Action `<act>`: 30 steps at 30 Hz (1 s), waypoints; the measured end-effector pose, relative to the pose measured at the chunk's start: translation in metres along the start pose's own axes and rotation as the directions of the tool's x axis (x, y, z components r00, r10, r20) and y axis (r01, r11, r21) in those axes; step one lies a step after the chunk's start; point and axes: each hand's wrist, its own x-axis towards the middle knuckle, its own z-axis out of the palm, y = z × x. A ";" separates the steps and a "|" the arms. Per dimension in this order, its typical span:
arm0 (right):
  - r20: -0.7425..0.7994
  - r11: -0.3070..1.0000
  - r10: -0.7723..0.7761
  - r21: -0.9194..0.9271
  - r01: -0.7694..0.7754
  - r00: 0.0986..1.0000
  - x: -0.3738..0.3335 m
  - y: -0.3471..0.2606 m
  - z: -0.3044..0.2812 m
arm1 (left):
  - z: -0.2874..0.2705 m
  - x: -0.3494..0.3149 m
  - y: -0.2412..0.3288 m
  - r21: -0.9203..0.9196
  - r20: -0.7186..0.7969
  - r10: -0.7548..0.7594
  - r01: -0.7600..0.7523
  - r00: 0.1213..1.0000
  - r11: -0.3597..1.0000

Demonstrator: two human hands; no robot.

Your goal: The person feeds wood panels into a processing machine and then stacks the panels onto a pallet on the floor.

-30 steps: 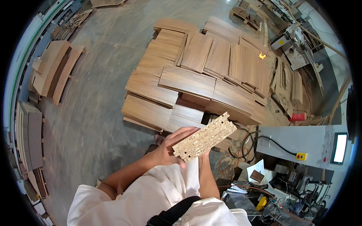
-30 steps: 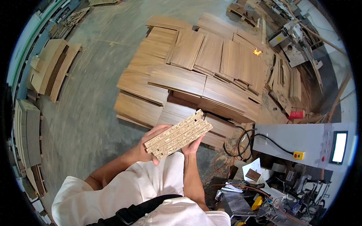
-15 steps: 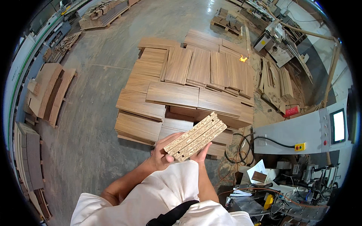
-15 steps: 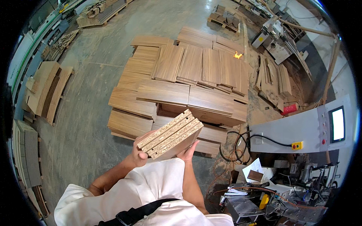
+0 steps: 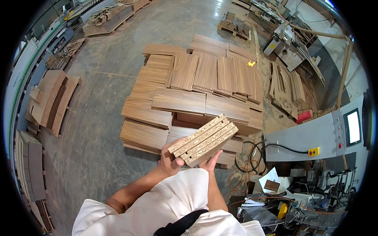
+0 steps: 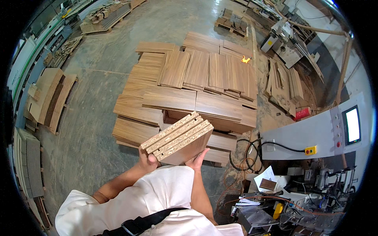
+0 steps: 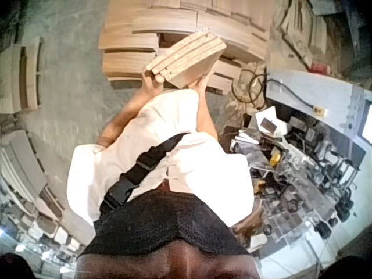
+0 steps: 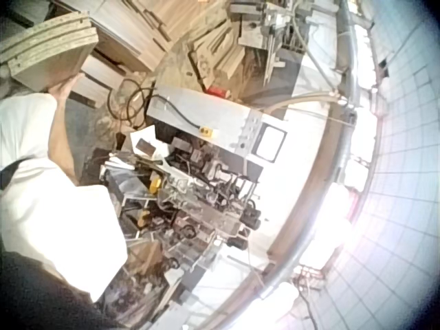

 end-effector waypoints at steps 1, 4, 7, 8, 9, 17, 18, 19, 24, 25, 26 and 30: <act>0.021 1.000 -0.012 -0.006 0.012 1.000 0.000 0.002 0.004 | 0.001 -0.001 -0.001 0.018 -0.060 0.019 -0.018 0.998 1.000; 0.053 0.998 -0.044 -0.032 0.046 0.998 -0.003 -0.003 0.004 | 0.013 -0.002 -0.006 0.041 -0.204 0.070 -0.062 0.976 0.997; 0.029 0.998 -0.011 -0.063 0.012 1.000 -0.006 -0.007 0.009 | 0.018 -0.002 -0.009 -0.002 -0.256 0.065 -0.068 0.965 0.998; -0.002 0.996 0.002 -0.084 -0.002 1.000 -0.005 -0.010 0.007 | 0.020 0.000 -0.010 -0.027 -0.266 0.055 -0.065 0.962 0.998; -0.033 0.995 0.013 -0.103 -0.016 0.999 -0.004 -0.014 0.006 | 0.024 0.003 -0.013 -0.006 -0.343 0.044 -0.049 0.938 0.999; -0.344 0.911 0.085 -0.352 -0.213 0.935 -0.016 -0.068 0.001 | 0.004 0.049 -0.064 -0.293 -0.683 -0.352 0.202 0.640 0.935; -0.347 0.901 0.088 -0.371 -0.223 0.934 -0.017 -0.074 -0.005 | 0.000 0.050 -0.071 -0.321 -0.680 -0.368 0.195 0.634 0.927; -0.350 0.891 0.093 -0.389 -0.235 0.932 -0.015 -0.081 -0.008 | -0.005 0.051 -0.077 -0.347 -0.677 -0.383 0.186 0.628 0.919; -0.392 0.619 -0.409 -0.783 -0.065 0.824 -0.009 -0.197 0.028 | -0.030 0.059 -0.090 -0.478 -0.698 -0.473 0.143 0.537 0.867; -0.284 0.429 -0.580 -0.903 -0.010 0.764 0.001 -0.261 0.023 | -0.023 0.062 -0.089 -0.465 -0.657 -0.470 0.173 0.589 0.868; -0.121 0.133 -0.704 -0.990 -0.037 0.700 -0.007 -0.287 0.070 | -0.025 0.063 -0.090 -0.424 -0.632 -0.449 0.202 0.632 0.883; 0.591 -0.655 -0.312 -0.701 0.282 0.744 -0.042 -0.279 0.293 | -0.018 0.067 -0.095 -0.337 -0.549 -0.412 0.259 0.727 0.905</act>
